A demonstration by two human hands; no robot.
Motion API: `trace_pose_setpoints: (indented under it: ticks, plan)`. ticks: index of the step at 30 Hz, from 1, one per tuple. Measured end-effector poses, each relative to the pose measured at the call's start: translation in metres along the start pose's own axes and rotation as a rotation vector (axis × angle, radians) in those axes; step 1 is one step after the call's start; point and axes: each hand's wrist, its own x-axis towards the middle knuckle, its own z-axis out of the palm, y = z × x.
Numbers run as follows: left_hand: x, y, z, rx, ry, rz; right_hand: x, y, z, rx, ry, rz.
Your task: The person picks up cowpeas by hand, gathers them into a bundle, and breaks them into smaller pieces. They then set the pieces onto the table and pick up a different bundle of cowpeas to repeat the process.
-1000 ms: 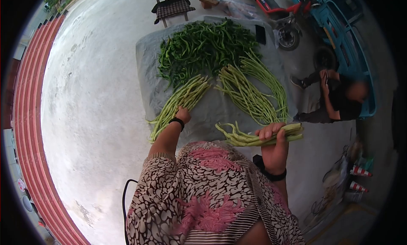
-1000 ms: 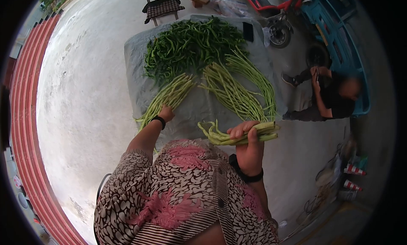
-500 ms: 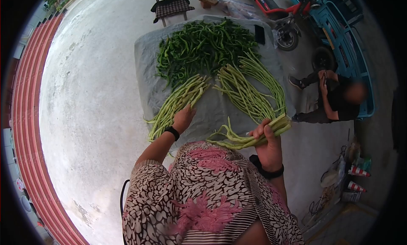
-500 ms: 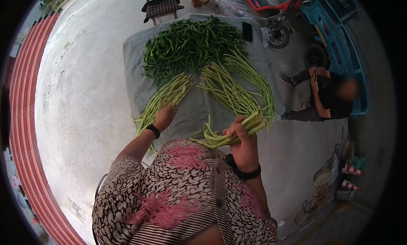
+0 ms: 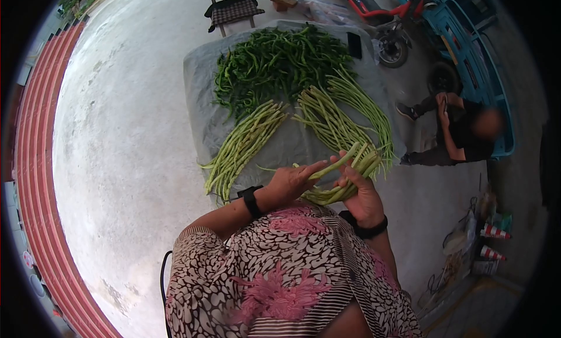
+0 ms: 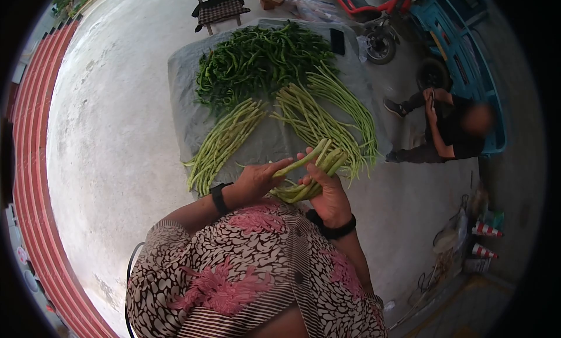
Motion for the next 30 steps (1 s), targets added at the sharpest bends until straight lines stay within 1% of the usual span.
trace_pose_setpoints:
  ticks: [2, 4, 8, 10, 11, 13, 16, 19, 22, 25, 28, 30]
  plan:
    - [0.001, 0.003, -0.003, 0.031, -0.072, 0.019, -0.004, -0.001, 0.011, -0.035, -0.031, -0.009]
    - [0.002, 0.004, -0.005, 0.064, -0.148, 0.005, -0.002, 0.004, 0.003, -0.031, -0.041, -0.025]
    - [-0.005, -0.013, 0.014, 0.058, -0.136, -0.096, -0.011, 0.005, 0.014, -0.139, -0.023, -0.096]
    - [-0.016, -0.039, 0.029, 0.029, -0.148, -0.152, -0.016, 0.005, 0.022, -0.243, -0.047, -0.215]
    - [-0.021, -0.052, 0.034, -0.018, -0.114, -0.159, -0.017, 0.005, 0.024, -0.295, -0.058, -0.276]
    - [-0.025, -0.065, 0.035, -0.117, -0.049, -0.172, -0.016, 0.011, 0.019, -0.344, -0.097, -0.295]
    - [-0.024, -0.069, 0.036, 0.014, -0.035, -0.211, -0.016, 0.011, 0.017, -0.388, -0.129, -0.333]
    - [-0.035, -0.094, 0.047, 0.039, -0.145, -0.212, -0.017, 0.01, 0.013, -0.355, -0.161, -0.414]
    - [-0.049, -0.105, 0.049, 0.034, -0.289, -0.359, -0.018, 0.008, 0.014, -0.309, -0.16, -0.485]
    - [-0.075, -0.151, 0.069, 0.079, -0.336, -0.349, -0.022, 0.007, 0.013, -0.28, -0.135, -0.504]
    - [-0.087, -0.172, 0.062, 0.11, -0.409, -0.463, -0.024, 0.005, 0.013, -0.26, -0.133, -0.543]
    - [-0.101, -0.194, 0.061, 0.185, -0.454, -0.531, -0.025, 0.003, 0.014, -0.226, -0.153, -0.565]
